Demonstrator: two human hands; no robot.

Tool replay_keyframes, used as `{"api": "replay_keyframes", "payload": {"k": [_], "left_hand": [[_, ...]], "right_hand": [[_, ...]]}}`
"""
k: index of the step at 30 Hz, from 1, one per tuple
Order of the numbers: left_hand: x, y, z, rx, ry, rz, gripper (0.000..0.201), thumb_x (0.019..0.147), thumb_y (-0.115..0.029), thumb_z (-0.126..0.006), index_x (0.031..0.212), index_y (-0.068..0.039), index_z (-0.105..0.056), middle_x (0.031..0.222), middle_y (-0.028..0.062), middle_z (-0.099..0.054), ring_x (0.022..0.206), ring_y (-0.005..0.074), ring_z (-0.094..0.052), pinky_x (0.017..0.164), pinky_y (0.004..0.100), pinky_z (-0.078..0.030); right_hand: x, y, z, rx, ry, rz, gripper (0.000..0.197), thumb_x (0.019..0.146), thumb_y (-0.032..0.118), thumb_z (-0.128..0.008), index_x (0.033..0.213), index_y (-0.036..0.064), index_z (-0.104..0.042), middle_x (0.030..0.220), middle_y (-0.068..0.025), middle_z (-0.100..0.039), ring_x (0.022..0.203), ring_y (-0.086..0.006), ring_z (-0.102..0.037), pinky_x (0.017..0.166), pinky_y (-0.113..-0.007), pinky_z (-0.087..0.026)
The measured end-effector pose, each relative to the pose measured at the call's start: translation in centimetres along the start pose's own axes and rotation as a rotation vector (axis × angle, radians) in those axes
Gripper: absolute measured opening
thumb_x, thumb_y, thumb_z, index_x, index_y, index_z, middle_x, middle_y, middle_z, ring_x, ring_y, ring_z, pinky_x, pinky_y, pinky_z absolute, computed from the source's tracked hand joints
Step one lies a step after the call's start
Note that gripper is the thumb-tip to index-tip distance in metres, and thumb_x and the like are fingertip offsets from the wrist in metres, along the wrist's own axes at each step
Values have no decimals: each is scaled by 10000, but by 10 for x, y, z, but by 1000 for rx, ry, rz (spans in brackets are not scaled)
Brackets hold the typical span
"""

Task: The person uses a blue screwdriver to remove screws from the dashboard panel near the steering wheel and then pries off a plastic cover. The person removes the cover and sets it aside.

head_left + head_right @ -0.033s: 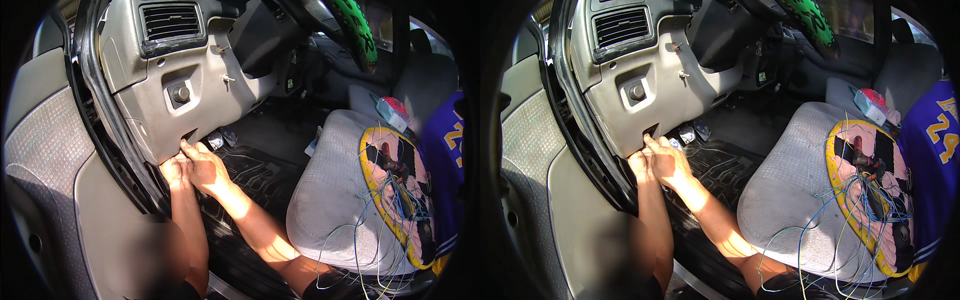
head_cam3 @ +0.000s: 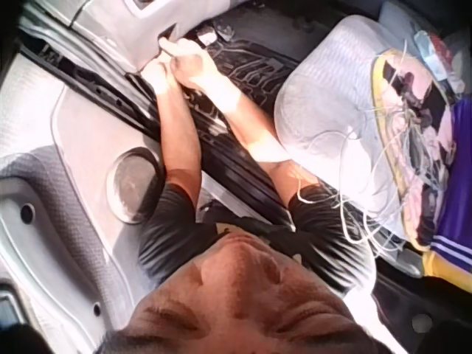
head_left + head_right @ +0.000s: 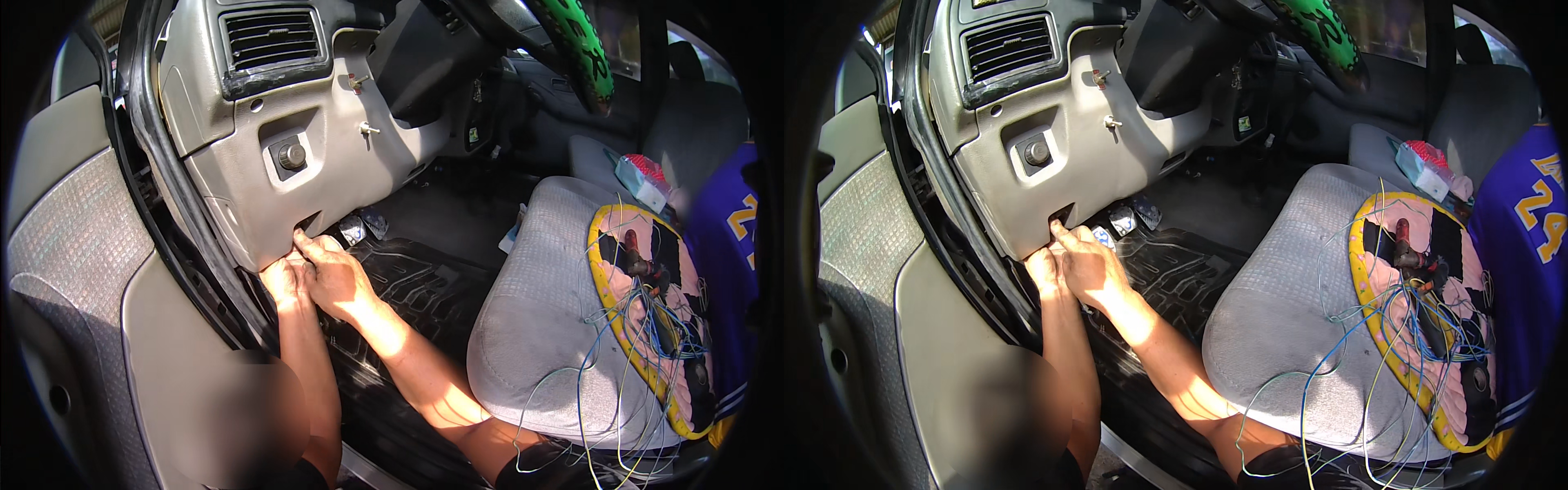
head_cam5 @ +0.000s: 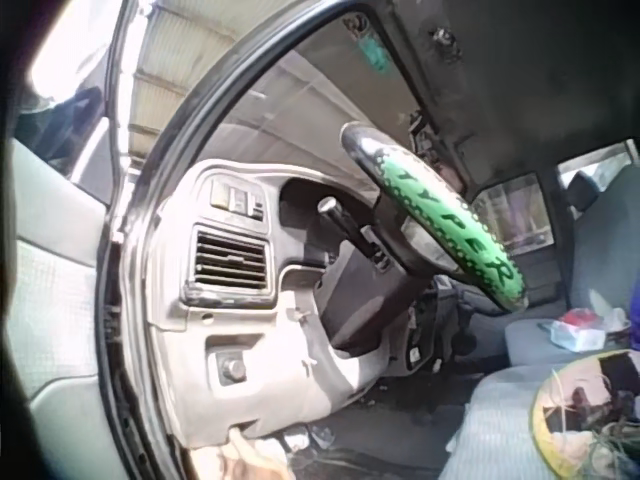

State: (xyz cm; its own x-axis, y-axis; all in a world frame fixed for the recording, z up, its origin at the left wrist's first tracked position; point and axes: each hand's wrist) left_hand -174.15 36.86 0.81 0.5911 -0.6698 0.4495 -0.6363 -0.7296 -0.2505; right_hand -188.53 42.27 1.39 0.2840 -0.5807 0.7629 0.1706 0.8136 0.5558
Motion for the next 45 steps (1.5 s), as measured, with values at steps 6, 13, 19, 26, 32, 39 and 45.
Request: {"api": "replay_keyframes", "payload": {"k": [6,13,19,26,32,39,45], "left_hand": [[17,-12,2,5,71,-4,289,980,-51,-730,1248,41,-672,1181,137,-724,1054,263,-715,939,394,-625],[15,-5,11,137,-73,38,282,1008,-125,-752,1234,25,-671,1162,126,-733,1035,252,-718,911,384,-632],[41,-3,63,323,77,54,281,1051,-151,-709,1275,0,-633,1150,117,-722,1025,242,-710,865,358,-631],[40,-10,89,-1137,-59,884,357,1149,-309,-528,1373,-38,-590,1315,122,-667,1178,233,-649,996,369,-573],[45,-4,95,-1081,54,821,409,1155,-364,-505,1394,-43,-590,1339,118,-664,1251,240,-606,1104,379,-502],[19,-8,40,8,169,356,433,1095,-321,-652,1359,18,-595,1295,146,-685,1156,244,-683,988,361,-608],[21,-2,46,-36,404,294,416,1089,-291,-654,1358,22,-597,1285,142,-686,1145,225,-677,969,350,-606]], "right_hand": [[12,10,3,10,12,-16,554,1009,143,-603,1562,129,-576,1265,-213,-665,1153,-414,-681,1010,-475,-559],[12,4,-2,102,-43,7,547,979,126,-640,1521,60,-601,1122,-226,-668,1043,-415,-680,896,-471,-552],[9,12,-11,241,-60,-52,562,971,96,-678,1524,37,-589,1051,-177,-639,1000,-345,-671,902,-431,-549],[5,5,-26,383,-92,-66,554,990,-7,-679,1521,-74,-536,1307,-200,-641,1165,-278,-709,1023,-336,-575],[8,3,-29,369,-151,-7,551,983,89,-692,1515,7,-574,1219,-186,-663,1121,-346,-695,999,-412,-562],[9,8,-24,419,-35,-108,601,978,-17,-665,1547,-101,-491,1442,-228,-592,1322,-295,-664,1132,-346,-539],[6,5,-22,298,-119,-4,583,964,56,-704,1518,-41,-552,1230,-179,-626,1145,-323,-666,1033,-384,-536]]}}
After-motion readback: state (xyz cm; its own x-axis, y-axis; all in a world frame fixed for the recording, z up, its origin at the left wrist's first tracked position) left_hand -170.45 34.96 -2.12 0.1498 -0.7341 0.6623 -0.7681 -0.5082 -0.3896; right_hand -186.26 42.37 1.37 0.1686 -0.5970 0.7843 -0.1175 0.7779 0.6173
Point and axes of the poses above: each hand's wrist, its own x-axis towards the middle knuckle, its own z-axis out of the back of the hand, y = z × x
